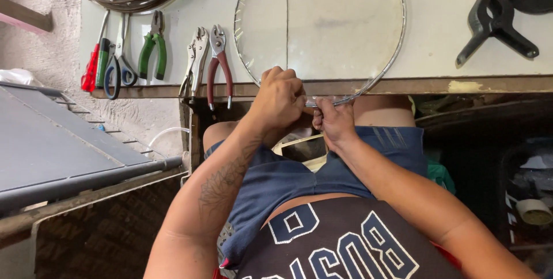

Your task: Crimping the metal rim of a drumhead using pliers at a repair bench.

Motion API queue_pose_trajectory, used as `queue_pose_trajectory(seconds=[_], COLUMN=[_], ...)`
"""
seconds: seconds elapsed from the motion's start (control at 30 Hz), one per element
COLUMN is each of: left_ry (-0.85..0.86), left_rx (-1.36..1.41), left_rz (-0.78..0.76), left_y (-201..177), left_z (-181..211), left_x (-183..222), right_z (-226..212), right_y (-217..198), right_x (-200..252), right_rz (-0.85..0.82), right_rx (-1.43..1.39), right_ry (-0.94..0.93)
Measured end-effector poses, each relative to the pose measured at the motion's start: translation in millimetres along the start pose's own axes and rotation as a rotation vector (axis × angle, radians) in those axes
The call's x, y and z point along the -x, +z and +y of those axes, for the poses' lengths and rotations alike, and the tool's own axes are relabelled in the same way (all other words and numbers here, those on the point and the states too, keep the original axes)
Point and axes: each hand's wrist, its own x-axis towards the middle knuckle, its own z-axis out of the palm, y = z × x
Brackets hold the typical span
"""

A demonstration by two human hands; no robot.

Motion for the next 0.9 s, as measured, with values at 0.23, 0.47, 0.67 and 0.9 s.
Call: queue_pose_trajectory(seconds=[0.23,0.47,0.67,0.9], left_ry=[-0.087,-0.142,-0.104,-0.045], left_rx=[-0.106,-0.074,-0.085,-0.175], left_rz=[0.036,-0.012,0.061,0.457], left_y=[8.0,6.3,3.8,-23.5], left_z=[13.0,13.5,17.7,-3.7], left_x=[1.0,-2.4,7.2,28.0], right_z=[-0.8,23.0,10.0,13.3], right_y=[2.5,-5.4,3.6,1.6], right_x=[2.8,-11.4,2.1,-5.1], right_rz=[0.024,0.07,0.04,0.061], right_rx=[-0.024,-0.032,-0.04,-0.055], right_ry=[-0.001,-0.032,-0.1,-0.065])
